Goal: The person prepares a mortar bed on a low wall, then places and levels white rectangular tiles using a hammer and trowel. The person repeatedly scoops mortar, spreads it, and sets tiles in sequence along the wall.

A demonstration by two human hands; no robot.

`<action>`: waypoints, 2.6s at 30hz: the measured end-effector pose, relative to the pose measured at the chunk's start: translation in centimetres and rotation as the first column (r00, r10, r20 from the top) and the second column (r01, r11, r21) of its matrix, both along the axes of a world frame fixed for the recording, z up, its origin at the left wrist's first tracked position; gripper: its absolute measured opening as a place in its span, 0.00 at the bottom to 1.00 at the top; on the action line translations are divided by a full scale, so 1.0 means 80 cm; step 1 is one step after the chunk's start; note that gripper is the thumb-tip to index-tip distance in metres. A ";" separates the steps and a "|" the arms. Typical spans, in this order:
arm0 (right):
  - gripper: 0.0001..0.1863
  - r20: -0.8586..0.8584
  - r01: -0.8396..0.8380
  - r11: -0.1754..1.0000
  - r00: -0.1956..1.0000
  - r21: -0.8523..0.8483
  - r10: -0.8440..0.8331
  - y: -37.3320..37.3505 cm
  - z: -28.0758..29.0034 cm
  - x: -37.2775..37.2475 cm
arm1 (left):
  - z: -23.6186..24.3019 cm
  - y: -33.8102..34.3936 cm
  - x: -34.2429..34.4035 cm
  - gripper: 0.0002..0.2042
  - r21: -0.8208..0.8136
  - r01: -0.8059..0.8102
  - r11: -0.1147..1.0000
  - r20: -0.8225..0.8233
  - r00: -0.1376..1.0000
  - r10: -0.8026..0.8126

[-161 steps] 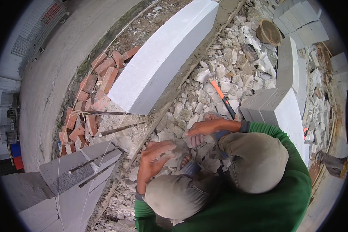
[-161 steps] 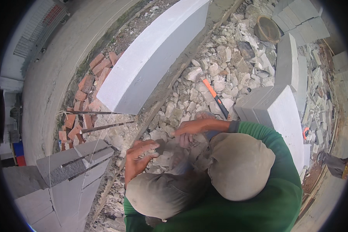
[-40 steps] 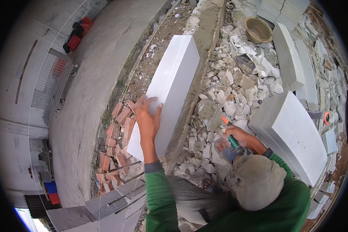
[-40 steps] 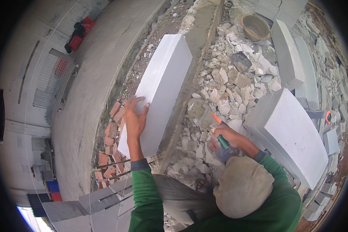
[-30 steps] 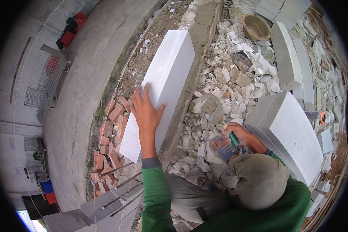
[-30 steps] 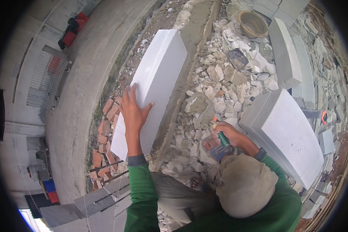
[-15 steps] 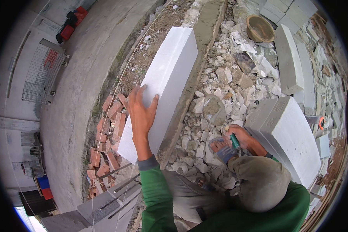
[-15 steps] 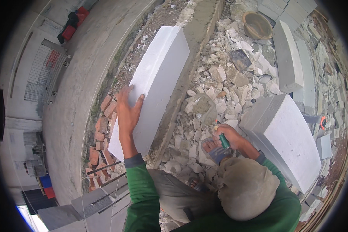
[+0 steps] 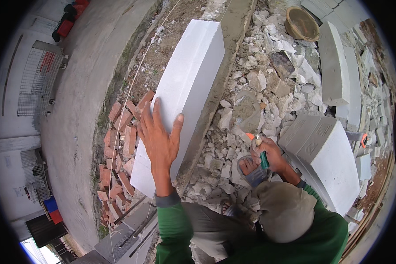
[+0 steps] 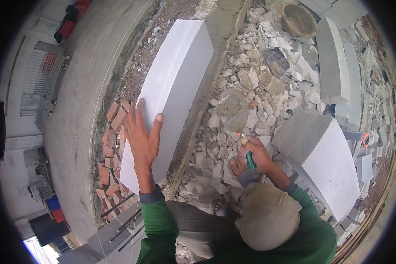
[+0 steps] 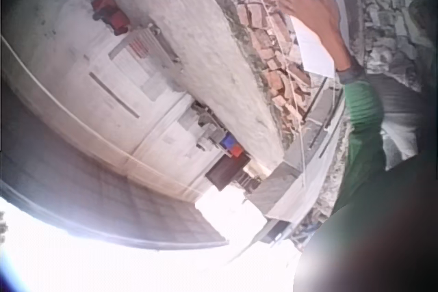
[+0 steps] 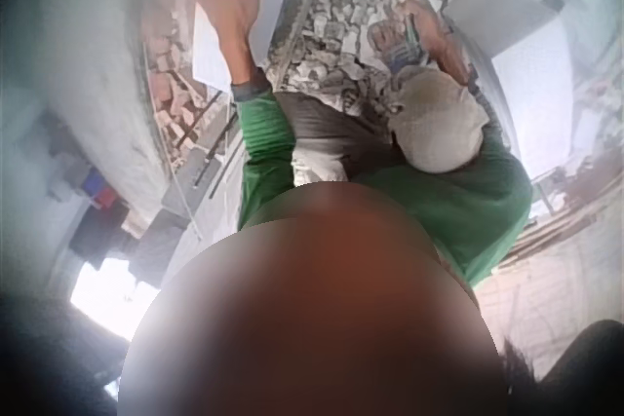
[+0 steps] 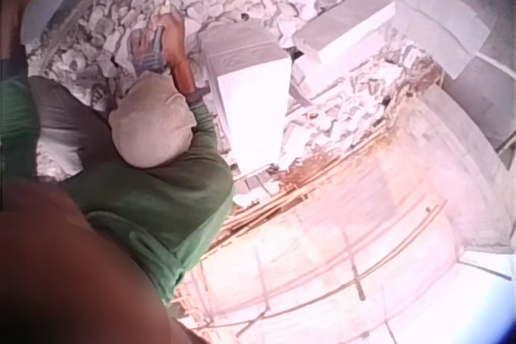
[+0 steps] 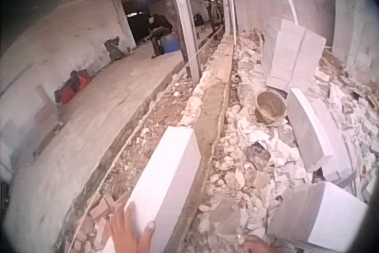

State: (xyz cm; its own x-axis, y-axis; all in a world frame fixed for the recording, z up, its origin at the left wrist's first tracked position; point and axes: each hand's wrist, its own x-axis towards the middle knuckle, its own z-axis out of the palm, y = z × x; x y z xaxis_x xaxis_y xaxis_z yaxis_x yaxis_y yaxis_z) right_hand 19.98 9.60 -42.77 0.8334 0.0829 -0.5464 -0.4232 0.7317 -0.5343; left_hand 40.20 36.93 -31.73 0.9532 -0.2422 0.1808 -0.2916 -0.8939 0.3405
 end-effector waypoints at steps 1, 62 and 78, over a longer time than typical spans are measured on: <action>0.05 -0.003 0.022 0.999 1.000 -0.038 -0.022 0.002 0.009 0.005 | 0.001 0.001 0.003 0.37 -0.071 0.000 0.997 -0.035 0.999 -0.003; 0.08 -0.723 -0.186 0.953 0.689 -0.240 -0.047 -0.060 0.485 -0.027 | 0.083 -0.009 0.072 0.58 0.044 -0.205 0.978 -0.727 0.664 0.172; 0.12 -0.745 -0.141 0.966 0.664 -0.219 -0.072 -0.043 0.526 -0.119 | 0.108 -0.057 0.006 0.53 0.197 -0.480 0.855 -0.535 0.678 0.504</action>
